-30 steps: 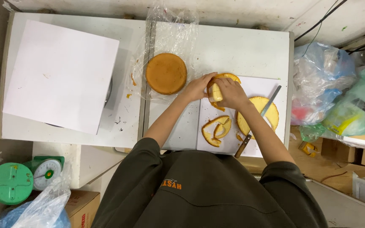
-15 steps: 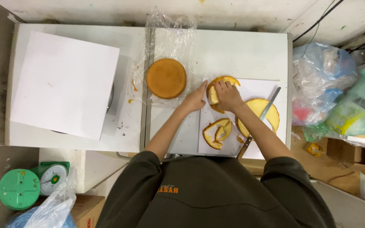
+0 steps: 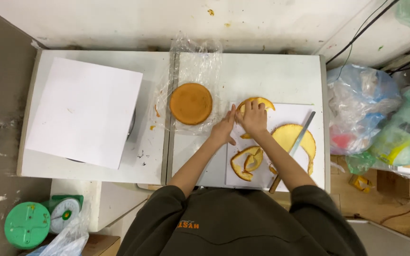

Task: The person cuts round cake layers into smaller pieces, places them into small plastic containers, pipes yellow cream between layers, and adds a crumbly topping. The person repeats this process for multiple containers.

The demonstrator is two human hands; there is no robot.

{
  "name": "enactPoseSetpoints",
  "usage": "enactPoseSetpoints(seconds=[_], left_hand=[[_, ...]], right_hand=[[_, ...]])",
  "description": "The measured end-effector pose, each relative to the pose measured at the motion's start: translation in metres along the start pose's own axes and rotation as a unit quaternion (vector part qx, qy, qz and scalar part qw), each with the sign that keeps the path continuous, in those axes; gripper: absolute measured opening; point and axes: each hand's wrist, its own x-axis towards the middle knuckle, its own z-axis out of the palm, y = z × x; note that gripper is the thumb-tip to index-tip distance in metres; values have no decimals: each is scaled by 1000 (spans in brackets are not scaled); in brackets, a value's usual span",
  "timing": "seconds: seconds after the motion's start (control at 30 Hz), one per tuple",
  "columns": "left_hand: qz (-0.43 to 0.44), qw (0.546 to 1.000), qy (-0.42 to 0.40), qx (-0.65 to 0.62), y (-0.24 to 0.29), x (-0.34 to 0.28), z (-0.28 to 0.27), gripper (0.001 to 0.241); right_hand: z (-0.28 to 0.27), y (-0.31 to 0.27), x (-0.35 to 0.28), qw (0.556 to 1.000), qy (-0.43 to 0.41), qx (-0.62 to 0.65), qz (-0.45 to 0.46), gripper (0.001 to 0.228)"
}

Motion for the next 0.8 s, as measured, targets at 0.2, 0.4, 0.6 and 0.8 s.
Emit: enactPoseSetpoints(seconds=[0.2,0.4,0.6,0.8], left_hand=[[-2,1000,-7,-1,1,1,-9,164],[27,998,14,-49,-1,-13,-8,158],[125,961,130,-209,8,-63,-22,108],[297,947,74,-94,70,-124,-72,92]], right_hand=[[-14,11,-28,982,39,39,-182,48],[-8,8,-19,992,29,118,-42,50],[-14,45,-58,576,16,778,251,40],[-65,10,-104,359,50,894,264,53]])
